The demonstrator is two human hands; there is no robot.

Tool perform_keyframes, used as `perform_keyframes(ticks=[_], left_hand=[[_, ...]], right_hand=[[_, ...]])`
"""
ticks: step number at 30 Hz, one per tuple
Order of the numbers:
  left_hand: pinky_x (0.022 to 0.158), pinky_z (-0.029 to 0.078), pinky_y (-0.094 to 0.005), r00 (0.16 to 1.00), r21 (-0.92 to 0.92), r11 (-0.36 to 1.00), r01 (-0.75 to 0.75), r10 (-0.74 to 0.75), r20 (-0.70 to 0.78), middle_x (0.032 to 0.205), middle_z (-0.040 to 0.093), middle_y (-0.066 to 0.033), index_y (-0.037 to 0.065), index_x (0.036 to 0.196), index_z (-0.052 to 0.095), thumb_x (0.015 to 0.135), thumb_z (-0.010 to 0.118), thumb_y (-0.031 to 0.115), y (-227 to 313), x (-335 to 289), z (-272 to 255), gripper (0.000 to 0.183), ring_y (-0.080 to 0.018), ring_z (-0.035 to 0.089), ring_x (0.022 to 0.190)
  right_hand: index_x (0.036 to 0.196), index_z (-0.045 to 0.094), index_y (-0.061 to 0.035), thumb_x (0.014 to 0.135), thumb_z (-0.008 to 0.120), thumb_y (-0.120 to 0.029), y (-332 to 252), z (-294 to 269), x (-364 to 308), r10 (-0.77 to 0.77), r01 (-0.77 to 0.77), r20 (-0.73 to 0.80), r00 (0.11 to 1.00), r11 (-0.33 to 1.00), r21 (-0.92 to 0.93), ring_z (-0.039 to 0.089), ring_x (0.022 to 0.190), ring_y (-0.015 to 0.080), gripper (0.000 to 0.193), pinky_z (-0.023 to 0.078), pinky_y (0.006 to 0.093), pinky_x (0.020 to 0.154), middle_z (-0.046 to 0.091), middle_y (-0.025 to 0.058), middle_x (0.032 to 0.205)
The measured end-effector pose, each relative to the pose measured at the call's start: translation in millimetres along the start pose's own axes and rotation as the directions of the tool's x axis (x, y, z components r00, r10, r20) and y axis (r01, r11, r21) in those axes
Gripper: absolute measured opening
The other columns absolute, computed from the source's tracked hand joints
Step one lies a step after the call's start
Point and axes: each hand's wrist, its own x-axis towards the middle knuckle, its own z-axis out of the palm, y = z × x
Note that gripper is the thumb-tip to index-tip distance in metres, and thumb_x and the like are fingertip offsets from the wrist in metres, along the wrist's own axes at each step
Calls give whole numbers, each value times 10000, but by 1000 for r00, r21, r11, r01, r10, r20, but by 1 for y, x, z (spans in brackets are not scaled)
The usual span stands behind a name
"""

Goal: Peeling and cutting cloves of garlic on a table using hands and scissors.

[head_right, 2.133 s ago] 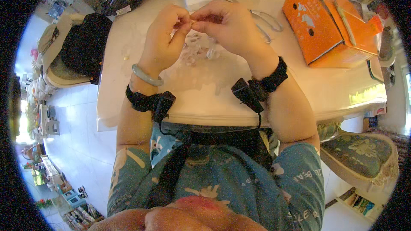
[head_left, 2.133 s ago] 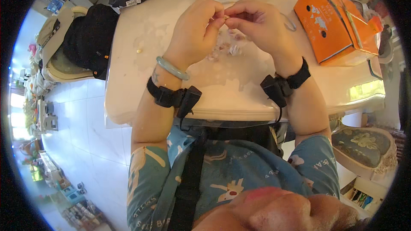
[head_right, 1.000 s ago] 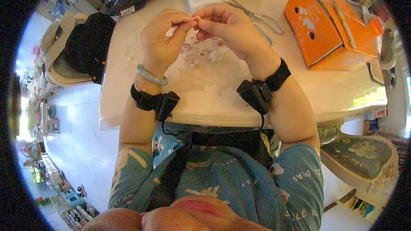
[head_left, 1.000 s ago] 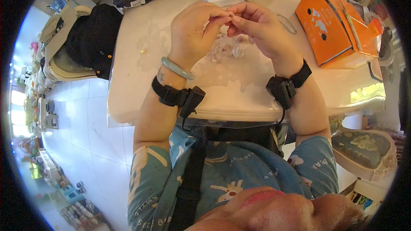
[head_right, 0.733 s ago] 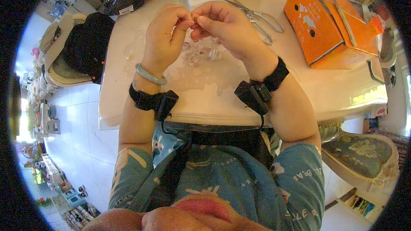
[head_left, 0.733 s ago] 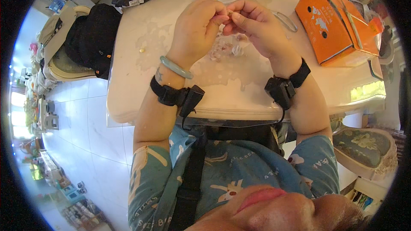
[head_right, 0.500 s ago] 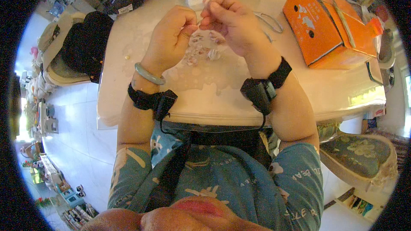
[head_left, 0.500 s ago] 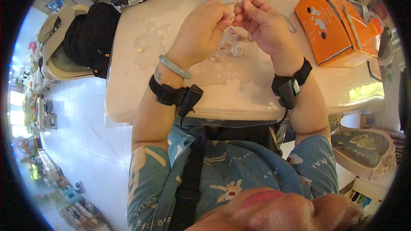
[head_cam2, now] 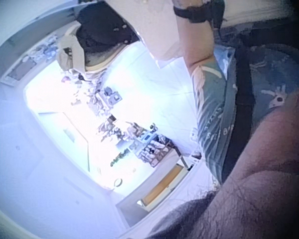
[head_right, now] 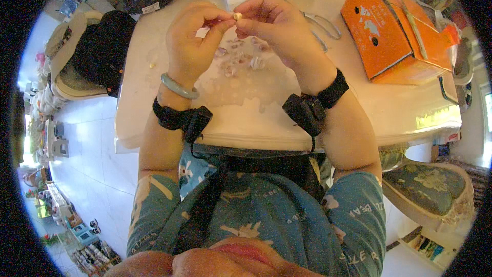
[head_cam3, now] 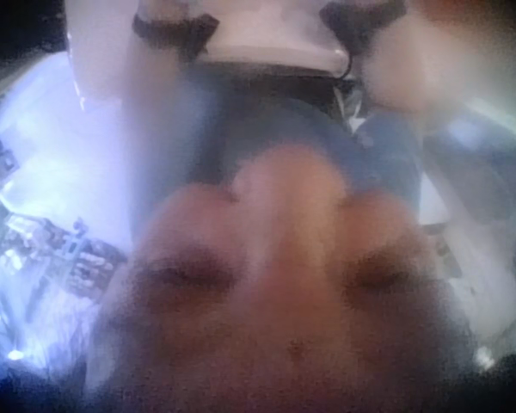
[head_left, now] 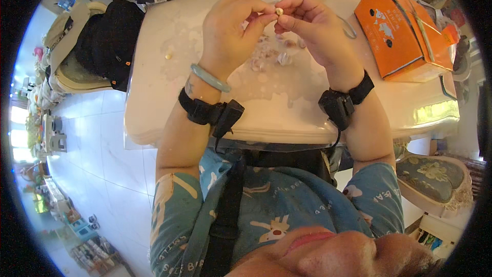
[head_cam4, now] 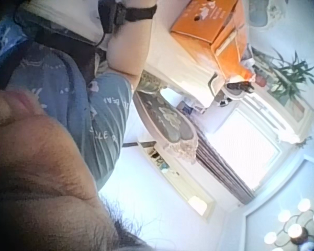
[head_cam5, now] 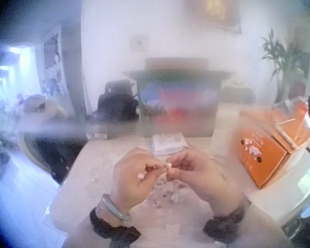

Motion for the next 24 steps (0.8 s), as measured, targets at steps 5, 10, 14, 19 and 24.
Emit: perform_keyframes(ticks=[5,10,14,19,24], left_hand=[[628,480,-227,1000,-54,998,20,-18,24,814,609,-69,10,839,645,760,677,-23,1,-2,0,91,-141,589,715],[592,512,-248,999,-14,1000,-26,27,33,814,601,-64,25,831,639,728,711,10,-1,-1,-1,127,-169,601,681],[590,512,-243,1000,-17,1000,-13,14,18,814,600,-64,28,820,646,725,703,-7,2,1,1,117,-170,599,690],[571,482,-255,998,34,997,-62,61,20,797,601,-62,41,788,657,708,701,-12,1,1,-1,105,-175,588,682],[558,457,-274,992,60,990,-128,129,-6,779,600,-63,50,774,663,694,707,-4,-3,-1,-1,107,-184,579,671]], right_hand=[[1022,616,-8,812,672,-68,0,0,-1,16,-16,-13,1000,999,-42,616,779,131,226,503,261,734,643,69,886],[1016,625,-7,810,681,-88,0,-1,-1,19,-19,-4,1000,997,-77,608,775,125,229,492,242,731,641,54,856],[1011,630,-10,805,688,-93,-1,-2,0,-18,19,9,1000,993,-114,611,773,126,229,493,239,721,647,55,861],[1006,636,-12,803,688,-84,-4,-1,-3,28,-29,-6,1000,992,-124,620,752,122,221,503,233,702,661,59,875],[1007,639,-19,808,682,-82,-2,1,-3,7,-7,1,1000,996,-88,624,756,121,213,506,234,705,663,56,878]])
